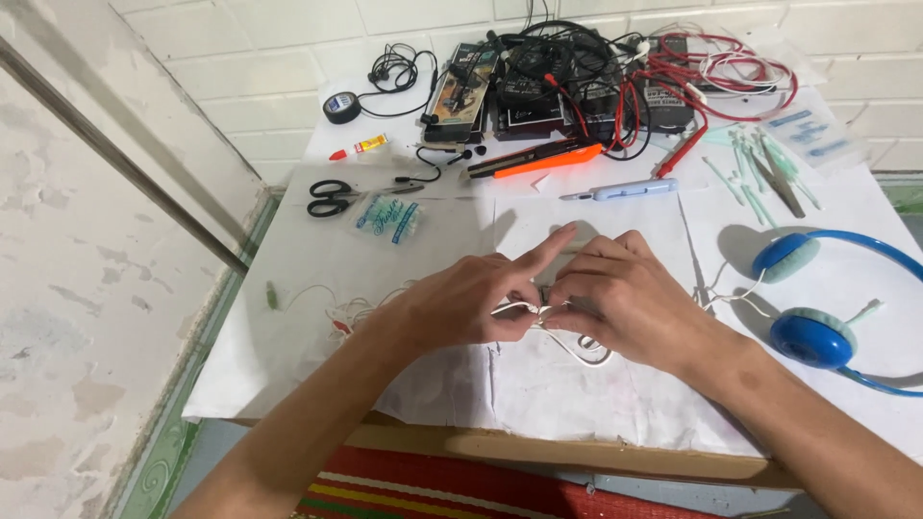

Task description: Assembling a headset by mounting speakers and wiring onto a blue plastic headband using a utility knife and other hand tools.

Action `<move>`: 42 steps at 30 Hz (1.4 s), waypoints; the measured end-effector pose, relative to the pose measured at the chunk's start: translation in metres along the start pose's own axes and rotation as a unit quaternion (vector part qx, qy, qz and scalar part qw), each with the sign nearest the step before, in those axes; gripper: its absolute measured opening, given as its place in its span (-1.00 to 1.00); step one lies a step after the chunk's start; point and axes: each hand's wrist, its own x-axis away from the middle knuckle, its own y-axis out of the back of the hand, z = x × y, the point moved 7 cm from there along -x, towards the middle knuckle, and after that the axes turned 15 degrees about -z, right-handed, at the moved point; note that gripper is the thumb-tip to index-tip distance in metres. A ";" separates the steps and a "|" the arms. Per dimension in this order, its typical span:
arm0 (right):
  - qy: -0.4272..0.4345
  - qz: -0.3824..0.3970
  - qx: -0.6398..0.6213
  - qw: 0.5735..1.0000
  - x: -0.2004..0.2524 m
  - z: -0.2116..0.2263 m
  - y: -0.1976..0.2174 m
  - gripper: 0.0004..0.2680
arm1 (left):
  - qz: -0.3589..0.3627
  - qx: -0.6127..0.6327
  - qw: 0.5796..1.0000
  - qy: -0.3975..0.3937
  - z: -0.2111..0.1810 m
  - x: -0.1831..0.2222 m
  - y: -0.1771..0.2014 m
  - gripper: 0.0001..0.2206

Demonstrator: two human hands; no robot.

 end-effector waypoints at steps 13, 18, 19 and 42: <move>0.017 -0.002 0.003 1.000 0.004 -0.002 -0.004 -0.83 | -0.014 0.038 0.999 -0.002 -0.001 -0.001 0.001 -0.19; 0.010 -0.002 0.014 1.000 0.005 -0.003 -0.006 -0.84 | -0.009 0.025 1.000 -0.005 -0.001 0.002 0.001 -0.19; 0.012 -0.002 0.008 1.000 0.005 -0.005 -0.007 -0.84 | -0.008 0.032 0.999 -0.003 -0.003 0.002 0.001 -0.16; -0.016 -0.014 -0.055 0.998 -0.003 -0.006 0.020 -0.87 | -0.143 0.097 0.985 0.013 0.023 0.001 0.019 -0.31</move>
